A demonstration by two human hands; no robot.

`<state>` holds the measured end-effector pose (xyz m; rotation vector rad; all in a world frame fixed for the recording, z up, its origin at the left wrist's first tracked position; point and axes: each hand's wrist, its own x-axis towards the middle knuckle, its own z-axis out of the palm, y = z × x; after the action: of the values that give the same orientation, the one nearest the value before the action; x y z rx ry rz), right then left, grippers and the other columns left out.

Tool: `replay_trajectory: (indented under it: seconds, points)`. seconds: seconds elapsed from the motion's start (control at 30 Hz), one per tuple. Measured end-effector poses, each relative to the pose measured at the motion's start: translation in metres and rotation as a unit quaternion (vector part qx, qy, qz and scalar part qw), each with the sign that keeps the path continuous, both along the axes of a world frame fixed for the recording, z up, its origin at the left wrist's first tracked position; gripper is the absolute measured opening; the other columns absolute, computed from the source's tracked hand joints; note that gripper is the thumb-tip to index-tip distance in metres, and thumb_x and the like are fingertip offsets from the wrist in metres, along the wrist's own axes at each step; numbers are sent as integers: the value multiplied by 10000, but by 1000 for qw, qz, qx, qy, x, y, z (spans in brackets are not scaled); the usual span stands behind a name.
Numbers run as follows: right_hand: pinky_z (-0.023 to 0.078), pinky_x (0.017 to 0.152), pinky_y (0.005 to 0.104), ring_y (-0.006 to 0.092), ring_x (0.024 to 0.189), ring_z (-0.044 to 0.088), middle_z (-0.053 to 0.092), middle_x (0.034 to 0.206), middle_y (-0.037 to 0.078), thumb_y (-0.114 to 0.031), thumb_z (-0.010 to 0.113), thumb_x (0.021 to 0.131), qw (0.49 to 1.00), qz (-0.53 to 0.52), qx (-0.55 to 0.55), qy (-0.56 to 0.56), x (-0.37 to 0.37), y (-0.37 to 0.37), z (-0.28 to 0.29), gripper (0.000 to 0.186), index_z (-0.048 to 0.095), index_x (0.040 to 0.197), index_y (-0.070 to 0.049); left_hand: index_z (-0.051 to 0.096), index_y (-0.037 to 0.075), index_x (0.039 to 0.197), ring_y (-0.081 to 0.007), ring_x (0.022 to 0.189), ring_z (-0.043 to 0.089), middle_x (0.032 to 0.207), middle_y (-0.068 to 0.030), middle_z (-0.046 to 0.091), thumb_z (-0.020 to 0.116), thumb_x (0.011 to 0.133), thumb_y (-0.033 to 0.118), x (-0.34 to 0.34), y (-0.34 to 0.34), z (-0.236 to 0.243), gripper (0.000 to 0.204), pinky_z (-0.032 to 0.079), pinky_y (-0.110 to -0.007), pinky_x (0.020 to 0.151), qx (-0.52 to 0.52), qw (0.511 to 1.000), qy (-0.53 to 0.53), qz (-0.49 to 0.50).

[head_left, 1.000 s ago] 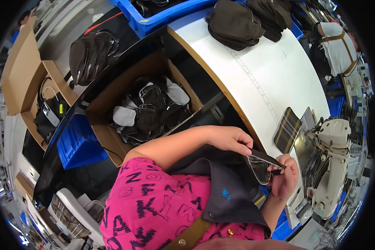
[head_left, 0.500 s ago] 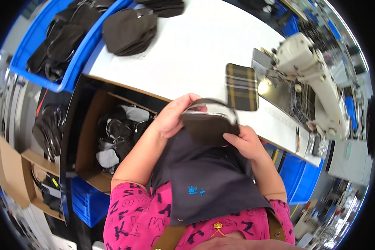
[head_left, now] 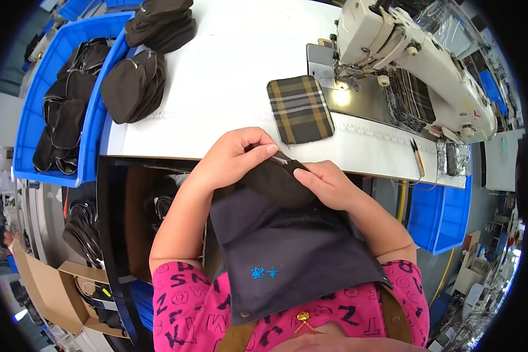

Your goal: Sewing small leather pieces together using an industrial sewing machine.

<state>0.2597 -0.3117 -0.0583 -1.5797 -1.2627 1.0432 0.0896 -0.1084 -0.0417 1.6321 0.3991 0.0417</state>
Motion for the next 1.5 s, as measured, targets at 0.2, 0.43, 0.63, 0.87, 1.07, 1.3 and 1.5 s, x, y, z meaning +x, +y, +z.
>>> replay_trajectory:
  seconds: [0.2,0.43,0.63,0.87,1.07,1.3,1.5]
  points:
    - [432,614,335,138,630,473,508,645,73,-356,517,1096,998,11,-20,52,8,-5,-9,452,632,879,24,690,30,974,-71,856,543,921,25,637,709,992,145,12,-15,7,118,451,-244,777,-10,999,-37,-3]
    - [417,606,327,117,639,446,490,639,45,-352,533,1090,995,54,-44,77,16,-8,0,455,616,845,23,716,6,953,-113,819,576,907,-26,676,718,1002,297,13,-2,-5,295,471,-261,747,0,992,-28,-121]
    - [416,606,336,129,636,431,487,641,55,-346,534,1088,993,71,-29,95,12,-11,6,461,609,836,32,714,18,937,-93,818,546,906,-11,665,520,1087,481,14,-14,-7,525,462,-259,754,-140,988,-3,-60]
    - [419,607,347,172,622,441,490,655,100,-337,536,1085,997,45,-1,57,12,-12,2,443,594,844,30,681,18,993,-82,873,533,940,22,647,629,1059,313,-4,-5,-9,307,460,-253,822,-81,996,-11,-23]
    - [440,617,375,250,614,490,528,669,141,-329,530,1086,998,37,41,21,13,-12,0,427,615,851,17,695,28,986,-69,846,516,912,41,620,713,998,295,1,-15,4,268,428,-261,779,-181,983,25,-17]
    - [511,681,422,362,769,659,690,860,136,-348,585,1046,987,74,84,-114,27,-12,1,359,703,916,-35,716,19,1068,-82,946,617,1008,7,700,709,1004,178,12,-12,-1,172,495,-260,878,-124,992,-24,-24]
    - [547,825,396,304,958,679,751,1070,81,-229,672,967,927,-27,131,-349,107,22,12,206,752,1067,-67,725,49,1039,-71,896,634,934,16,716,698,1009,212,33,10,7,168,513,-255,852,-135,990,13,31]
